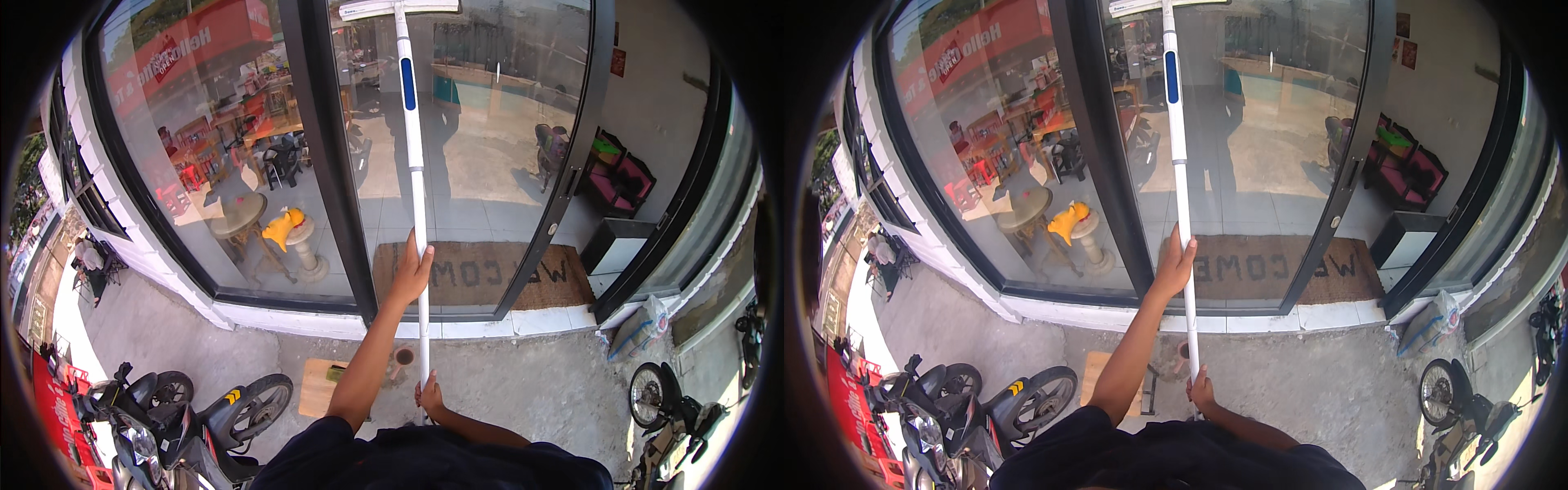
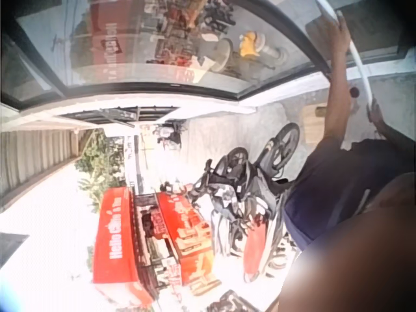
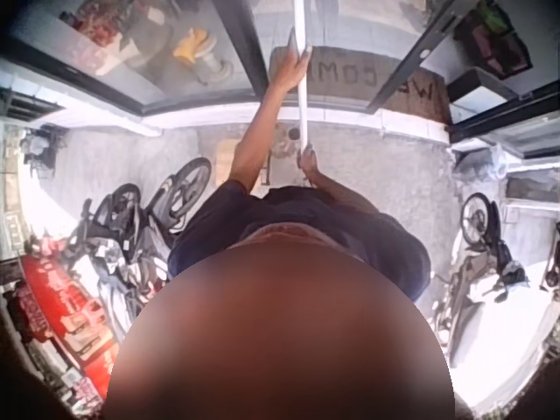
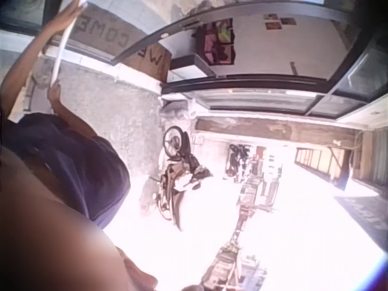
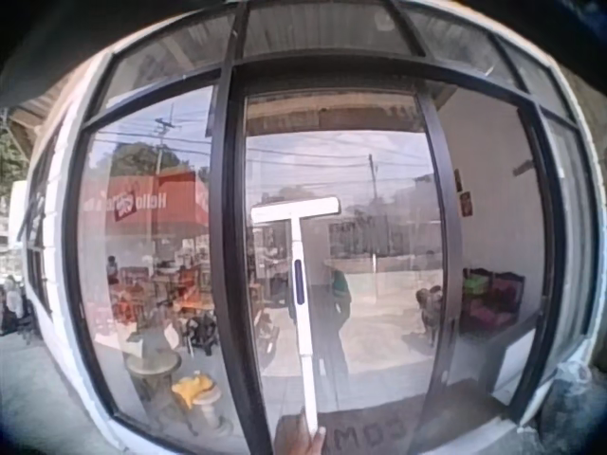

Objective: The person cleans a glass door using a long-handled squeegee, pulling it vertically across the pane and then holding the tool in both hands.

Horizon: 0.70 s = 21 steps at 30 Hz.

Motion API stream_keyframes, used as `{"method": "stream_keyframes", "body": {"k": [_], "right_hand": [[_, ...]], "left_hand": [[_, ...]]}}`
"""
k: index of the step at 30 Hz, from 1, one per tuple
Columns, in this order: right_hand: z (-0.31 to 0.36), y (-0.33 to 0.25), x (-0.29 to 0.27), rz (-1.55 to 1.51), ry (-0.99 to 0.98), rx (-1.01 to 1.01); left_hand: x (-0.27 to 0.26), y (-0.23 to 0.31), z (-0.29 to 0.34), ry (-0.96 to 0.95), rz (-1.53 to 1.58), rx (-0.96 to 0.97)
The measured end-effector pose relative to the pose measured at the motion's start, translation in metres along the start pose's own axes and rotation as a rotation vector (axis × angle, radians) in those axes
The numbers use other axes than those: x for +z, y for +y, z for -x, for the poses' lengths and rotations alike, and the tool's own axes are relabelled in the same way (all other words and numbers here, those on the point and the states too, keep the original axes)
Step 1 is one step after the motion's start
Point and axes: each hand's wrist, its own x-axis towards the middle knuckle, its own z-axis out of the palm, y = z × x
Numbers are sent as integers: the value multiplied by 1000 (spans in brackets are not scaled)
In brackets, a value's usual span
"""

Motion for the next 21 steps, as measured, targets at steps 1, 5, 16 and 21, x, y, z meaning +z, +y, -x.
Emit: {"method": "stream_keyframes", "body": {"k": [1,5,16,21], "right_hand": [[-1,-9,8,-1,0,4],[-20,-67,47,0,105,-154],[-26,-102,45,111,8,-444],[-47,38,-30,287,90,-409]], "left_hand": [[0,-6,5,10,-55,146],[-4,5,13,69,-69,190],[-22,-15,51,2,-448,175],[48,-65,125,-120,-354,-25]]}}
